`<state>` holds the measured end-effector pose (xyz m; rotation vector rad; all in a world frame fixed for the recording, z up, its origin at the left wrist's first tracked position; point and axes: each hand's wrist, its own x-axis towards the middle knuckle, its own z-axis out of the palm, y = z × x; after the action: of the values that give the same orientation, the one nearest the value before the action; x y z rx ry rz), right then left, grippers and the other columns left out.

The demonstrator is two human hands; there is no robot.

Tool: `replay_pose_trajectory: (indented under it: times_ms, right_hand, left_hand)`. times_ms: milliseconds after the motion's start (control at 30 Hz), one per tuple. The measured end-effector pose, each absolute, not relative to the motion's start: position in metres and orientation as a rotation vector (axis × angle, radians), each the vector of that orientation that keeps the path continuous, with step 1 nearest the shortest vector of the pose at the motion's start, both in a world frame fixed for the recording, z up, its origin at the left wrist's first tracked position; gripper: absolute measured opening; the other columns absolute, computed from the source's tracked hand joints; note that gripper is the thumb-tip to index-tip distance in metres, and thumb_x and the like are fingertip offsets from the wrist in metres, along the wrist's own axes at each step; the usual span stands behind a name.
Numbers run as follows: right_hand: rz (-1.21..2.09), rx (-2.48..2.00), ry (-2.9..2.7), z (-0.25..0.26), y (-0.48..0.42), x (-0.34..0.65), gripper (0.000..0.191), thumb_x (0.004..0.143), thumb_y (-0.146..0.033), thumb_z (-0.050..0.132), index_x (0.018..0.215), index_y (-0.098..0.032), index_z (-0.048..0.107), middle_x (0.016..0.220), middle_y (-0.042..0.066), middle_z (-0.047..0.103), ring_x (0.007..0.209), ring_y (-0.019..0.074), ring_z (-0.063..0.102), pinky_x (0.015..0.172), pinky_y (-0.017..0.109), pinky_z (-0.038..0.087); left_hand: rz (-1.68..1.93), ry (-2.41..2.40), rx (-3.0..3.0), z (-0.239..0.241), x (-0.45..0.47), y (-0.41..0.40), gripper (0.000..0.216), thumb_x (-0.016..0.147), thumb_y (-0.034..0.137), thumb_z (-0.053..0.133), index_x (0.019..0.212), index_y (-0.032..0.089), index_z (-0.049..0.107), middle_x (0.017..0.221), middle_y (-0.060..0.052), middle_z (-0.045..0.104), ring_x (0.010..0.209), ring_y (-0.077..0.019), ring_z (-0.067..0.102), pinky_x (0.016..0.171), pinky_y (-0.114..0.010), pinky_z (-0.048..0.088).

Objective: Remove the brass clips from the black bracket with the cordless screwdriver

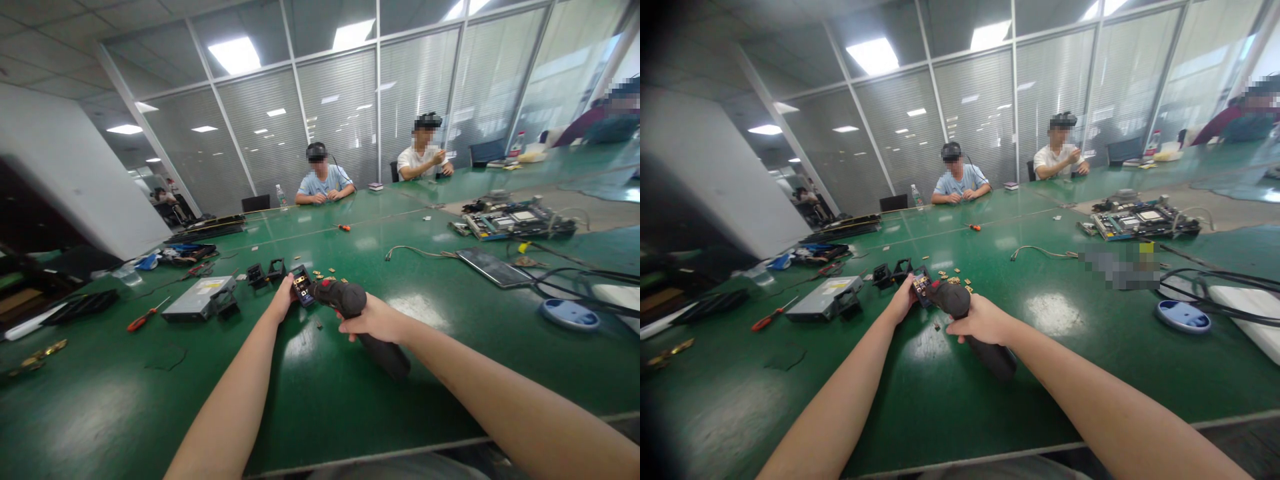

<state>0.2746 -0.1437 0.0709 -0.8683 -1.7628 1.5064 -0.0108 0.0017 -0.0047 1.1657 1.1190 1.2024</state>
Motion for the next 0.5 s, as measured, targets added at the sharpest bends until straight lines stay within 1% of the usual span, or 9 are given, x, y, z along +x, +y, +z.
replay_pose_trajectory:
  times_ms: [300, 500]
  right_hand:
    - [1.497, -0.84, -1.772, 0.0695, -0.1427, 0.2751, 0.029, 0.069, -0.022, 0.075, 0.091, -0.019, 0.056, 0.074, -0.003, 0.062, 0.059, 0.0166, 0.065, 0.059, 0.029, 0.048]
    - [1.495, -0.86, -1.766, 0.0707, -0.1441, 0.2758, 0.03, 0.07, -0.024, 0.075, 0.092, -0.02, 0.055, 0.075, -0.003, 0.062, 0.059, 0.0166, 0.064, 0.059, 0.03, 0.049]
  left_hand:
    - [1.207, 1.119, 1.152, -0.0017, -0.0104, -0.0001, 0.063, 0.085, 0.073, 0.059, 0.117, 0.018, 0.06, 0.108, -0.01, 0.073, 0.096, -0.0232, 0.072, 0.09, -0.041, 0.055]
    - [1.196, 1.091, 1.159, -0.0001, -0.0105, -0.0024, 0.06, 0.084, 0.069, 0.062, 0.118, 0.02, 0.061, 0.109, -0.009, 0.074, 0.1, -0.0252, 0.071, 0.091, -0.042, 0.055]
